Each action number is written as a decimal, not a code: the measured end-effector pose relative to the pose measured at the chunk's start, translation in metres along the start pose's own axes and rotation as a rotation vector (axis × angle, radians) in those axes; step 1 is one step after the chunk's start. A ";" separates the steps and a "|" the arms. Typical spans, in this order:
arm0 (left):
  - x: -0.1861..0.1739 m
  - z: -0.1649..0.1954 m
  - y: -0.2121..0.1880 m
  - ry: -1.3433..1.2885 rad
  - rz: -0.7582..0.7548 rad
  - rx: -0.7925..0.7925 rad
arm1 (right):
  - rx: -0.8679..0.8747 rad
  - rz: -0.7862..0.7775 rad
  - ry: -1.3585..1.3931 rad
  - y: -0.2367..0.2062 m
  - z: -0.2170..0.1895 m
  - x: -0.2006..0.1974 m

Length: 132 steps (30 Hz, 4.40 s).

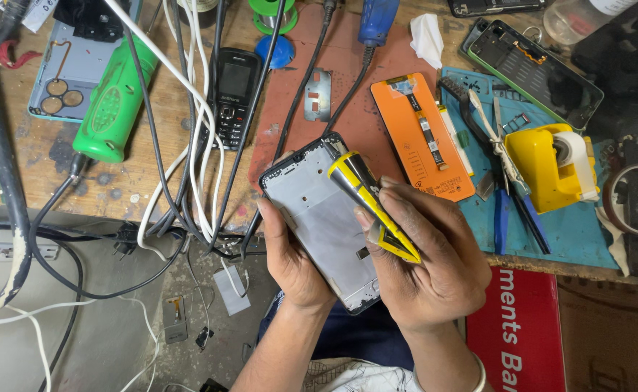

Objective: The person holds a disassembled phone midframe in one hand and a glue tube in the other, squeezing adhesive along the frame edges. They rotate the frame to reach different sides, then set the tube down and hold the frame up with both hands.

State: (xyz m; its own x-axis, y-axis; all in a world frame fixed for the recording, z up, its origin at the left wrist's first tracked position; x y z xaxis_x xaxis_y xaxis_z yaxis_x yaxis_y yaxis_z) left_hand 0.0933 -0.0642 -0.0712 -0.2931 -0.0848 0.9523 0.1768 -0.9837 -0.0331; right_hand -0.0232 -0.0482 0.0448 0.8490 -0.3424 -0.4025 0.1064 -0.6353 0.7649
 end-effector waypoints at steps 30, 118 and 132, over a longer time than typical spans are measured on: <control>-0.005 0.001 0.001 0.036 0.029 0.007 | -0.015 0.052 -0.027 0.000 0.004 0.003; -0.049 0.029 -0.086 0.706 0.255 0.500 | 0.159 -0.165 0.039 -0.016 0.056 0.031; -0.054 0.022 -0.087 0.584 0.396 0.495 | 0.181 -0.173 0.048 -0.022 0.058 0.017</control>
State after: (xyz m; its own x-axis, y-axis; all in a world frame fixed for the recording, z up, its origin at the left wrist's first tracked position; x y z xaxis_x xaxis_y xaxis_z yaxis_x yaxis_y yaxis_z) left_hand 0.1140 0.0293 -0.1128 -0.5357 -0.6087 0.5853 0.7176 -0.6935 -0.0643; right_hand -0.0414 -0.0805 -0.0080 0.8502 -0.1871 -0.4920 0.1618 -0.7966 0.5825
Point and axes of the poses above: each hand's wrist, its own y-axis towards the middle knuckle, its own x-axis out of the palm, z = x × y, the point moved 6 cm from there along y, towards the middle knuckle, and after that the axes turned 3 degrees about -x, right-handed, at the moved point
